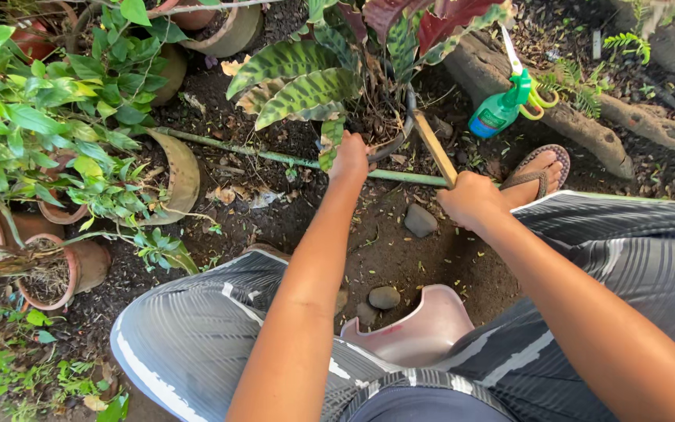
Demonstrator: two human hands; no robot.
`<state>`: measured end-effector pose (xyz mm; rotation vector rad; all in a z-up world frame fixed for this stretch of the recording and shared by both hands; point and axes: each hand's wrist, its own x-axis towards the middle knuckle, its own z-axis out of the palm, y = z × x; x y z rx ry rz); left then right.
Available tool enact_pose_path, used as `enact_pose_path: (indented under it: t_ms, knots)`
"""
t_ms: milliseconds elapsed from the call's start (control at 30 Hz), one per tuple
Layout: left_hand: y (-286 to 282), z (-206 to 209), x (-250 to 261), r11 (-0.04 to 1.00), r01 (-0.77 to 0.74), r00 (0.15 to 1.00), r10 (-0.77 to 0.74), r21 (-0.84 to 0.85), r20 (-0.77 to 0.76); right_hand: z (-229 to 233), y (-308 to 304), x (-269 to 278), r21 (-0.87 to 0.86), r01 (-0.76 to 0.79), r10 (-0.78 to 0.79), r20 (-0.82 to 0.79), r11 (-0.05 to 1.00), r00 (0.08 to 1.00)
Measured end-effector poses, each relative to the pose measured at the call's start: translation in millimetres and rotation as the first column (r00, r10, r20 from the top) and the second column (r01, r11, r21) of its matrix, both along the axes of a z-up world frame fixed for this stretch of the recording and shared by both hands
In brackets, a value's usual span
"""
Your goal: The person sits on a small stool in a garden and uses a small hand hoe to loosen the soil around a potted plant. They then use a pair of scissors to trim a leaf on the plant.
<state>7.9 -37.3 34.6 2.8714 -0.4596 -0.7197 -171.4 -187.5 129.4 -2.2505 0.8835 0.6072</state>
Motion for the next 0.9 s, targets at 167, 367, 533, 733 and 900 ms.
enact_pose_path:
  t_ms: [167,367,533,733,900]
  knots:
    - [0,-26,20,0.998,-0.032,0.999,0.033,-0.060,0.016,14,5,-3,-0.088,-0.080,0.075,-0.054,0.993,0.996]
    - [-10,-35,29,1.000,-0.018,0.993,0.020,0.013,-0.112,18,-6,2,-0.055,-0.108,0.103,-0.088,0.993,0.991]
    - [-5,-42,36,0.926,-0.368,0.861,0.307,-0.079,-0.406,15,-9,10,-0.044,-0.079,0.077,-0.063,0.996,0.995]
    - [9,-34,21,0.873,-0.472,0.812,0.378,-0.119,-0.445,22,-11,17,-0.017,-0.131,0.129,-0.061,0.991,0.990]
    - [42,-35,-10,0.841,-0.425,0.821,0.203,-0.334,-0.534,29,-14,18,0.000,-0.141,0.140,-0.110,0.990,0.984]
